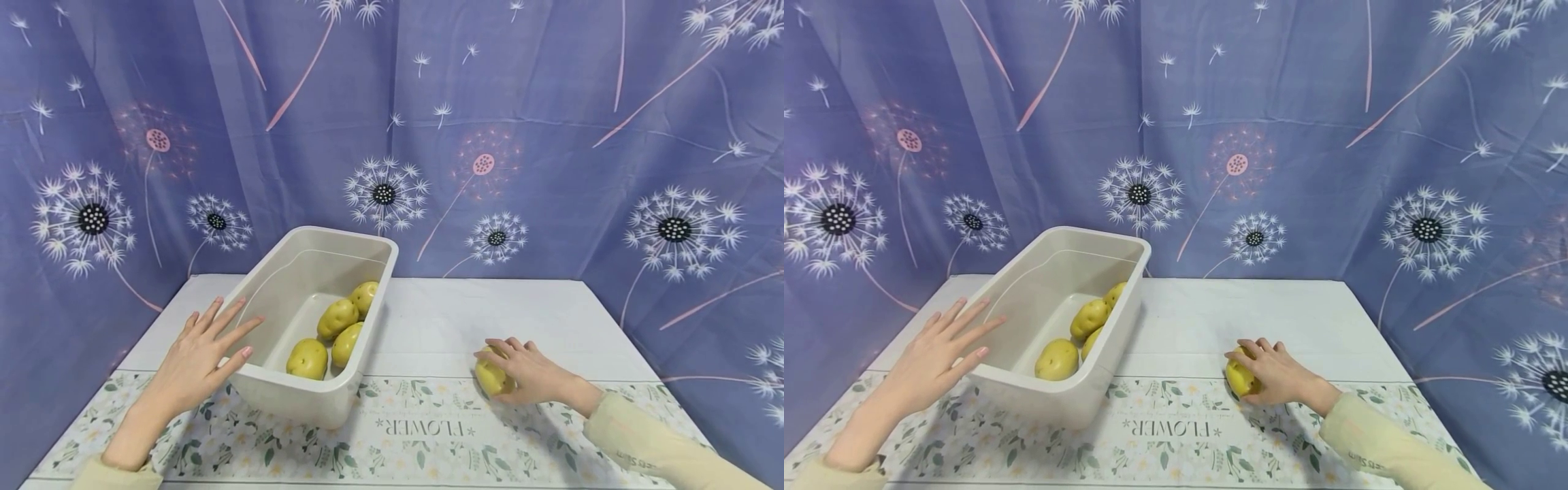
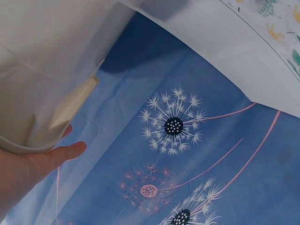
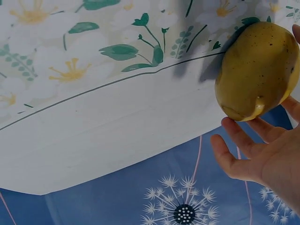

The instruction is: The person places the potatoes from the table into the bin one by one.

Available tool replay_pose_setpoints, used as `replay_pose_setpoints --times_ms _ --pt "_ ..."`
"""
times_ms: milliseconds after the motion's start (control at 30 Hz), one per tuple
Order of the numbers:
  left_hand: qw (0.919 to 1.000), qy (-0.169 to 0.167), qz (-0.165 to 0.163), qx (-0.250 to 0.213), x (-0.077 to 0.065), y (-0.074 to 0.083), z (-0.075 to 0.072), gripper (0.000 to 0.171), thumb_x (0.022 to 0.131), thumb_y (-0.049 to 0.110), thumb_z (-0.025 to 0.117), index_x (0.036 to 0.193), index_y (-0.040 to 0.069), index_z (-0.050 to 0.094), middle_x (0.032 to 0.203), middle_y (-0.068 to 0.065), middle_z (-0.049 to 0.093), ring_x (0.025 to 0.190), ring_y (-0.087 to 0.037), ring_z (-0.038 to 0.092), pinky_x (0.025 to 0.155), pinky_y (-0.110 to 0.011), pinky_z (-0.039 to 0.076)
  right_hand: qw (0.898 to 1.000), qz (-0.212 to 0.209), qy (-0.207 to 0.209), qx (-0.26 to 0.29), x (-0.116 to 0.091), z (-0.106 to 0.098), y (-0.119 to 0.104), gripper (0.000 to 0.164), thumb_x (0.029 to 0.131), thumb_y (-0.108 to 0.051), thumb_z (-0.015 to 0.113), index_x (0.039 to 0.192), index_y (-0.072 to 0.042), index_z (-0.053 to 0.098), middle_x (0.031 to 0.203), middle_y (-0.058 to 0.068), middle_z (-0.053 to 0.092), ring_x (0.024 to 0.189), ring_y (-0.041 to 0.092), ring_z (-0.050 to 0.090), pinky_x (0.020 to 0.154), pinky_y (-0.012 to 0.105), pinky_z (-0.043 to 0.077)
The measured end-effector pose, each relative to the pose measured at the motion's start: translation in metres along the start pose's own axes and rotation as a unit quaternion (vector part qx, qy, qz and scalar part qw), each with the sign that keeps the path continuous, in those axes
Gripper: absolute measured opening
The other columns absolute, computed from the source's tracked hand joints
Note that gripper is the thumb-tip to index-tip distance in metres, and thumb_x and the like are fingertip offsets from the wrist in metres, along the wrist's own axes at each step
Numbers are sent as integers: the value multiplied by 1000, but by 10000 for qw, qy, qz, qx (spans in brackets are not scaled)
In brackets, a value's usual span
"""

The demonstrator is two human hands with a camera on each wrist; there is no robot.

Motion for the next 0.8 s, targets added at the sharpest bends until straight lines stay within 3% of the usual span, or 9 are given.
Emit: replay_pose_setpoints --times_ms 433,800 --pt "10000 -31 -15 -32 0 0 1 45 88 35 51 131 25 46 143 -15 33 137 -36 14 102 -64 16 9999 24 -149 13 1 3 2 78 64 -49 72 130 -18 45 128 14 44 100 23 46 66 29 30" --pt "10000 -2 -18 -40 0 0 0 44 88 35 51 131 24 47 144 -13 32 136 -36 15 102 -64 16 9999 -108 -8 -32 4 4 2 75 61 -44 75 125 -16 49 122 14 48 97 22 47 67 34 37"
Point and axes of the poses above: each hand's wrist, its own x-axis towards the middle knuckle, its own z-axis out of the palm, y = z × x, the point moved 2 cm from there along x, towards the middle knuckle
